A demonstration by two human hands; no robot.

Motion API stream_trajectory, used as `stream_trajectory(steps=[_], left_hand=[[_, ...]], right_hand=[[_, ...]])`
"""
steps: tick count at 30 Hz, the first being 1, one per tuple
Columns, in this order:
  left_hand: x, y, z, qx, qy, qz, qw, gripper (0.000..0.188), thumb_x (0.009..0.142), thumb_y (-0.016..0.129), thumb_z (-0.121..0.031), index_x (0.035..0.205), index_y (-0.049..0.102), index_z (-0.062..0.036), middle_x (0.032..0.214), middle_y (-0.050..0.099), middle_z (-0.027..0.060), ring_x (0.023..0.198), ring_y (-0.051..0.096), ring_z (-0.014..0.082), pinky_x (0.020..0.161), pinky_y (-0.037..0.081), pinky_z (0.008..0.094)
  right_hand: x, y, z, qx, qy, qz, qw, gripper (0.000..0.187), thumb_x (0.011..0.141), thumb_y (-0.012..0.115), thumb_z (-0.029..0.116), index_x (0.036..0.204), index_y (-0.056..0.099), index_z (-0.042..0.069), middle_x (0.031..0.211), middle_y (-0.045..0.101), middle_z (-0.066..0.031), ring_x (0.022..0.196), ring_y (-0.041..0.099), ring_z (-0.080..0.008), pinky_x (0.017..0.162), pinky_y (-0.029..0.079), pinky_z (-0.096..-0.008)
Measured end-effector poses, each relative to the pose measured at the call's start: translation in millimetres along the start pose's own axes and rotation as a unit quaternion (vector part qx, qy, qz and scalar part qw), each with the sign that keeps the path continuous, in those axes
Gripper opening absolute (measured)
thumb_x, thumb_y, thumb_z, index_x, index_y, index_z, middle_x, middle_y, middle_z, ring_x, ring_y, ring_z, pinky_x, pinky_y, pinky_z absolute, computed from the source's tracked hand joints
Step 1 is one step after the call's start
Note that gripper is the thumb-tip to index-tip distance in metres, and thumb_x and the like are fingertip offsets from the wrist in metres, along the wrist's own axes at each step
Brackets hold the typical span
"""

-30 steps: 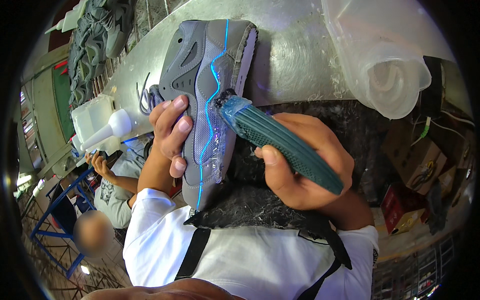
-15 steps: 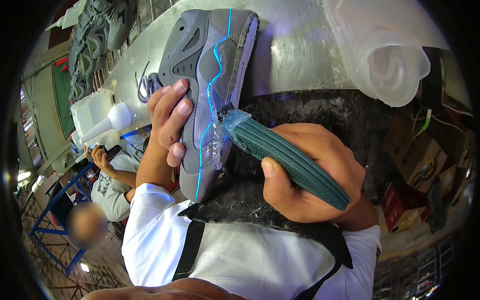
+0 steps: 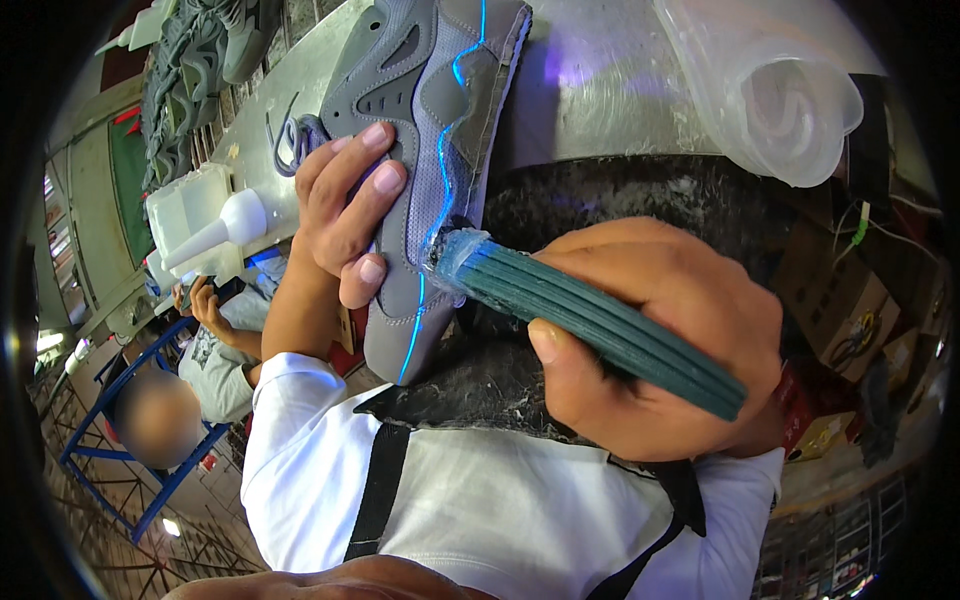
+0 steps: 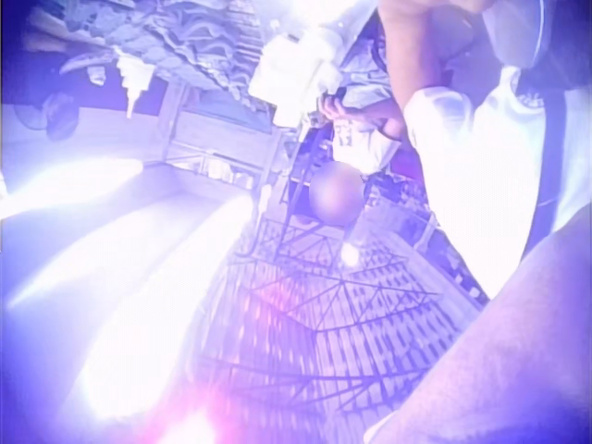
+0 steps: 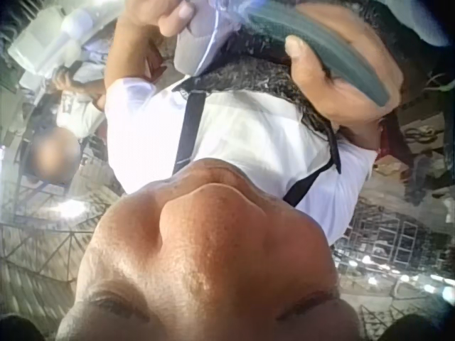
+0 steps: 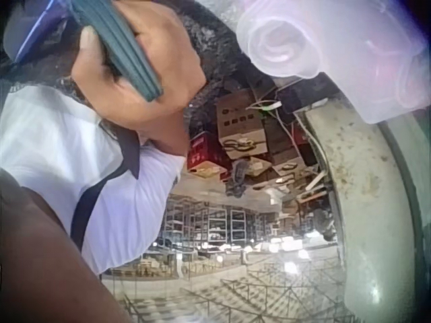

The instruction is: The person repeatedly picks up gray sneakers from a rack, applies a clear liquid from a squeeze bottle to the seams, and uses a brush to spread it along the edges. The person works on multiple sneakers one at a time, placing each back on the rack after treatment.

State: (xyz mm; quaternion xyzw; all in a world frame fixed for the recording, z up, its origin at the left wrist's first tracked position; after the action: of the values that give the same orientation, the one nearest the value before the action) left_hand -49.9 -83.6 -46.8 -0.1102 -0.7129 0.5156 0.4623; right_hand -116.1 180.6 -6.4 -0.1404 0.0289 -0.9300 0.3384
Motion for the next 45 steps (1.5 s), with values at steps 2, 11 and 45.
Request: stream_trajectory(steps=[2,11,45], left_hand=[[3,-1,0,0.005,0.004,0.005,1.000,0.041,0.097,0.055,-0.021,0.130,0.032,-0.0249,0.125,0.065,0.0171,0.102,0.068,0.0409,0.082,0.053,0.0464],[26,-10,1,-0.008,-0.011,0.014,1.000,0.033,0.093,0.056,-0.018,0.122,0.041,-0.0141,0.119,0.067,0.0229,0.101,0.068,0.0435,0.078,0.056,0.0489],[75,-9,0,0.079,-0.081,-0.054,0.992,0.044,0.081,0.067,-0.008,0.122,0.057,0.0031,0.122,0.068,0.0196,0.108,0.068,0.0361,0.093,0.054,0.0458]], right_hand=[[2,-5,-3,0.012,-0.027,0.021,0.999,0.022,0.080,0.070,0.002,0.098,0.064,-0.010,0.084,0.071,-0.0193,0.074,0.069,-0.0236,0.064,0.056,-0.0320],[-6,-9,-9,0.052,-0.119,0.011,0.991,0.025,0.080,0.069,0.003,0.101,0.063,-0.007,0.093,0.070,-0.0230,0.073,0.072,-0.0287,0.064,0.059,-0.0358],[-32,-16,42,-0.011,-0.253,-0.064,0.965,0.036,0.092,0.072,0.033,0.095,0.064,-0.002,0.085,0.071,-0.0207,0.055,0.063,-0.0193,0.047,0.045,-0.0265]])
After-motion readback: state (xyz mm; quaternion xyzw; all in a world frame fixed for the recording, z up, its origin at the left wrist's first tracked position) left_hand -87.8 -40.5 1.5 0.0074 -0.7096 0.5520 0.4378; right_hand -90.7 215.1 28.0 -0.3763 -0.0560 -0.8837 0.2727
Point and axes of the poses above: each hand's wrist, its own x-axis towards the middle knuckle, its own y-axis out of the palm, z = x × y, the point moved 3 cm from there along x, towards the middle knuckle
